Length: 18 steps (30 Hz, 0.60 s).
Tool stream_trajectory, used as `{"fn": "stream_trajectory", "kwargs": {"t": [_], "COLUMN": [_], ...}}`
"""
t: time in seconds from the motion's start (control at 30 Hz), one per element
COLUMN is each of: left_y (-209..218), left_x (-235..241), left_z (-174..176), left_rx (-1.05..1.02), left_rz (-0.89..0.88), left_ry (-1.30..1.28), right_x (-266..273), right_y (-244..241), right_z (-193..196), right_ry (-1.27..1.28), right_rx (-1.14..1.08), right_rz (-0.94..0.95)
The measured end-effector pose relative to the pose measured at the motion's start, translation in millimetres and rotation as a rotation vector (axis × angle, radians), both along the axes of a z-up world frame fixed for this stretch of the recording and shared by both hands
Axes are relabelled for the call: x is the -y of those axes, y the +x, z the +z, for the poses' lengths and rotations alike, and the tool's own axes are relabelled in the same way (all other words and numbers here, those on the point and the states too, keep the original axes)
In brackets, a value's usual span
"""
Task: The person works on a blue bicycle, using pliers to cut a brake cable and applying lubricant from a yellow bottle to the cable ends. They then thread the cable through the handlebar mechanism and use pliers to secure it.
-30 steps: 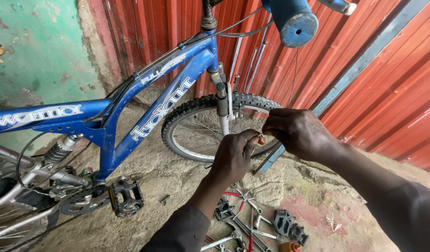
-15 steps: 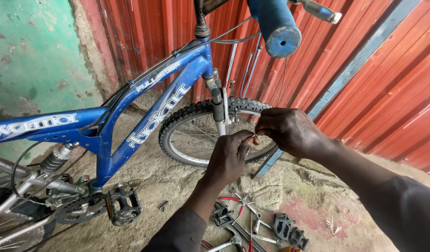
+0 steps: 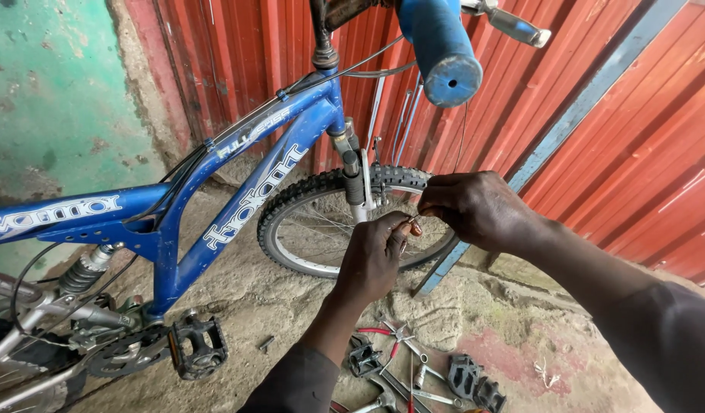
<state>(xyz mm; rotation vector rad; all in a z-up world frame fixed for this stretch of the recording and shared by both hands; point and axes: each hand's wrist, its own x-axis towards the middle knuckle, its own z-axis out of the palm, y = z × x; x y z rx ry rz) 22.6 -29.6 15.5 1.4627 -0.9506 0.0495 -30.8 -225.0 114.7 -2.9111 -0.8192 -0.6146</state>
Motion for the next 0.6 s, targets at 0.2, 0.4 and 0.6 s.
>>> {"fn": "stream_trajectory", "kwargs": {"t": [0.2,0.4,0.6], "left_y": [0.9,8.2,7.5], "left_x": [-1.4,-4.0,10.2], "left_z": [8.7,7.5,23.2], "left_rx": [0.011,-0.043,-0.026], "left_rz": [-0.004,0.009,0.013], "left_ry": [0.027,-0.003,0.004], "right_x": [2.9,2.1,8.3], "right_y": [7.1,13.1,16.1], "right_z": [-6.4,15.9,13.7], "right_ry": [0.007,-0.043,0.017], "right_rx": [-0.026,-0.018,-0.035], "right_rz": [0.02,-0.033,-0.049]}}
